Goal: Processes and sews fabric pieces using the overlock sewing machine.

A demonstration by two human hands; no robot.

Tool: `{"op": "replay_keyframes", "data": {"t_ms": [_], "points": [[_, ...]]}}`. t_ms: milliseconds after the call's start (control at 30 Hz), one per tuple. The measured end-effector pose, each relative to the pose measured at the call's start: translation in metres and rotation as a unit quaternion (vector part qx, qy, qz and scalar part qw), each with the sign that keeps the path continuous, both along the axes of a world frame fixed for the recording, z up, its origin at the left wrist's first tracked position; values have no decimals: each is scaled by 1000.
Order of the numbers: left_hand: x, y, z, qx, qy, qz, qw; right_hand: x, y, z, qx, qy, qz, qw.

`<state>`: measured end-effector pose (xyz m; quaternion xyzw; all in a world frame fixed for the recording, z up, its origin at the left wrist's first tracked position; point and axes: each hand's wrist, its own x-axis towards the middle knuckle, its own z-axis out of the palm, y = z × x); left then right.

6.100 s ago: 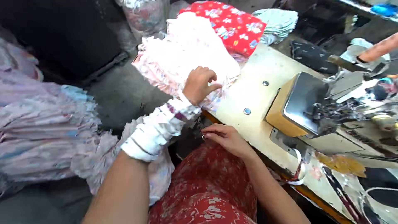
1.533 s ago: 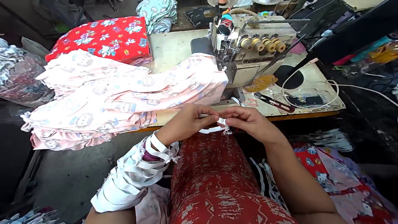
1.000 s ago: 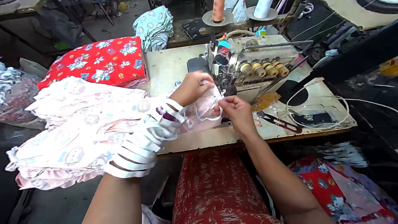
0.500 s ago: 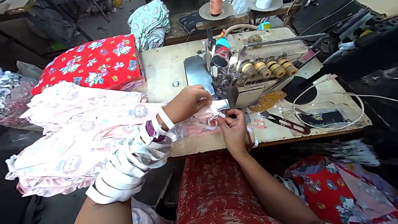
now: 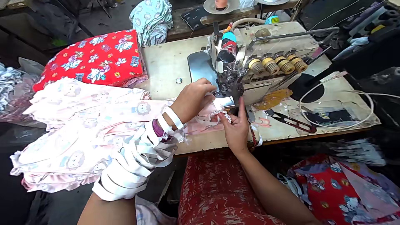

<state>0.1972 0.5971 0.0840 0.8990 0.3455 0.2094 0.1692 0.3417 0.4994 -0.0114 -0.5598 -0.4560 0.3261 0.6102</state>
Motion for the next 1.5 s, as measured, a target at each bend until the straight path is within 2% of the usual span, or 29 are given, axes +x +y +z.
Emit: {"op": "replay_keyframes", "data": {"t_ms": [100,233,367,500,733,1000,1167,1333,1500], "points": [[4,-2,12,-31,70,22,997,2,1,-10,30,-32,-42,998],[11,-8,9,-10,41,10,999,13,0,-15,74,-58,-58,994],[19,-14,19,6,27,-1,1000,23,-5,-9,49,-91,-34,994],[22,-13,18,35,58,-14,998,26,-9,-3,11,-111,3,994],[21,-13,18,43,52,23,997,32,-8,5,-45,-18,51,998],[23,-11,9,14,23,34,999,36,-9,6,-39,-35,68,996],[28,0,-6,0,-26,99,995,32,-14,18,-34,47,79,995],[37,30,-1,-92,-64,208,972,28,4,37,-16,69,45,996],[40,46,-9,-97,-96,219,966,21,11,38,-4,69,21,997]]}}
